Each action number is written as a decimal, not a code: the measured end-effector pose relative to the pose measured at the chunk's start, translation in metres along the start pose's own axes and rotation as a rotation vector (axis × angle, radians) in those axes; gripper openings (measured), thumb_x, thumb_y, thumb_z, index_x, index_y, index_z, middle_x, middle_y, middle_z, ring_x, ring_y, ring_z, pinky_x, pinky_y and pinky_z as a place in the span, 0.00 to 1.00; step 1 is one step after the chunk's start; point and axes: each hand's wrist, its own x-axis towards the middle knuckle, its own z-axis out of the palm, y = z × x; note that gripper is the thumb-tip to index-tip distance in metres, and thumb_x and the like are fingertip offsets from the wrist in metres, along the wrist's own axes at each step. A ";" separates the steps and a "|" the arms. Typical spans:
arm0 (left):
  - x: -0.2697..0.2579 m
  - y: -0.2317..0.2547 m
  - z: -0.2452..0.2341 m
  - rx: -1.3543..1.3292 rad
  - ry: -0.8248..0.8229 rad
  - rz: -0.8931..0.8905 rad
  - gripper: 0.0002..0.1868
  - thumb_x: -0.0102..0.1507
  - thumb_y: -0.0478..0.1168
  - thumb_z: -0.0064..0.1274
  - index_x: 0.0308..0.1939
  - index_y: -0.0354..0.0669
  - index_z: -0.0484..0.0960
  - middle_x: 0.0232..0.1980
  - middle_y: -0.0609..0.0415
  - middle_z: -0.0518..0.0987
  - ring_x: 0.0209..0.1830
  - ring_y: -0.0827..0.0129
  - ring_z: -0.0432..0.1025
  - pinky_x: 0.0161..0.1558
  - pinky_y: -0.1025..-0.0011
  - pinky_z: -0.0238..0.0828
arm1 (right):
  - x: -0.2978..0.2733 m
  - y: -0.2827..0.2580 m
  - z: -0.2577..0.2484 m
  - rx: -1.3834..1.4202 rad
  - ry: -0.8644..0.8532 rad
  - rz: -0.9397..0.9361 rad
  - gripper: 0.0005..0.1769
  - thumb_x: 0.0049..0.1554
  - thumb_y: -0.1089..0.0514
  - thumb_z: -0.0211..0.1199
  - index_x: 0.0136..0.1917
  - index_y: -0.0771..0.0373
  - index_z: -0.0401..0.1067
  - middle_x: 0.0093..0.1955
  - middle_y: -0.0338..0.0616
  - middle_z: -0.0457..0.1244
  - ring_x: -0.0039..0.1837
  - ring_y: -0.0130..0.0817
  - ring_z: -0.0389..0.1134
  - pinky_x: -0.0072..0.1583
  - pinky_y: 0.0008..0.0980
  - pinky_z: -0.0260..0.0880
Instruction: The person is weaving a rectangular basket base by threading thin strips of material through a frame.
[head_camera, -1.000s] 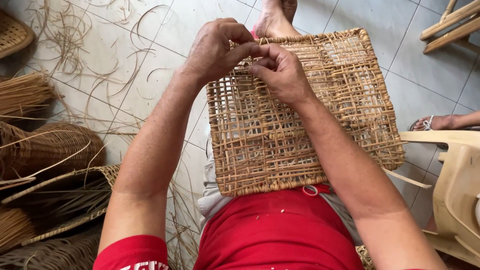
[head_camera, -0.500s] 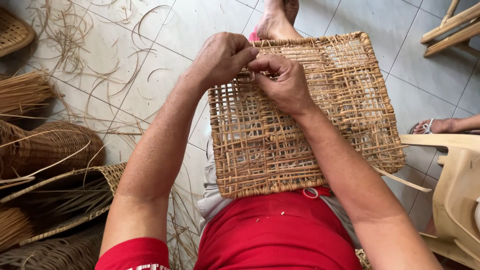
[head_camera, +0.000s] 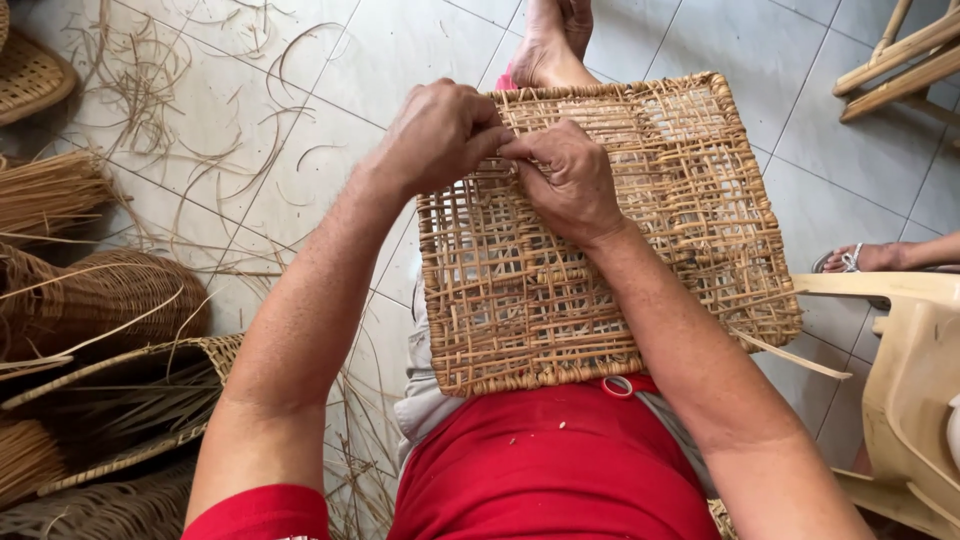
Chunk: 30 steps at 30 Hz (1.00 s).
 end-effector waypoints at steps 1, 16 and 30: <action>-0.001 0.001 0.001 0.002 0.003 0.003 0.16 0.70 0.47 0.65 0.29 0.46 0.85 0.23 0.60 0.80 0.16 0.77 0.70 0.21 0.76 0.73 | 0.001 -0.001 -0.002 -0.002 0.002 -0.004 0.07 0.63 0.65 0.67 0.54 0.60 0.81 0.49 0.43 0.74 0.49 0.36 0.71 0.52 0.38 0.72; -0.017 0.014 0.010 0.587 -0.027 0.194 0.20 0.78 0.50 0.44 0.33 0.48 0.76 0.31 0.58 0.74 0.34 0.67 0.66 0.43 0.63 0.66 | -0.006 -0.004 -0.005 0.090 0.008 0.144 0.05 0.63 0.64 0.63 0.48 0.58 0.79 0.44 0.39 0.71 0.47 0.34 0.65 0.48 0.36 0.67; -0.016 0.024 -0.018 0.232 -0.234 -0.053 0.08 0.64 0.45 0.57 0.44 0.58 0.90 0.57 0.53 0.78 0.59 0.58 0.65 0.57 0.49 0.63 | -0.013 0.006 -0.012 0.089 -0.087 0.359 0.04 0.61 0.53 0.67 0.49 0.47 0.82 0.46 0.30 0.72 0.52 0.32 0.63 0.53 0.40 0.63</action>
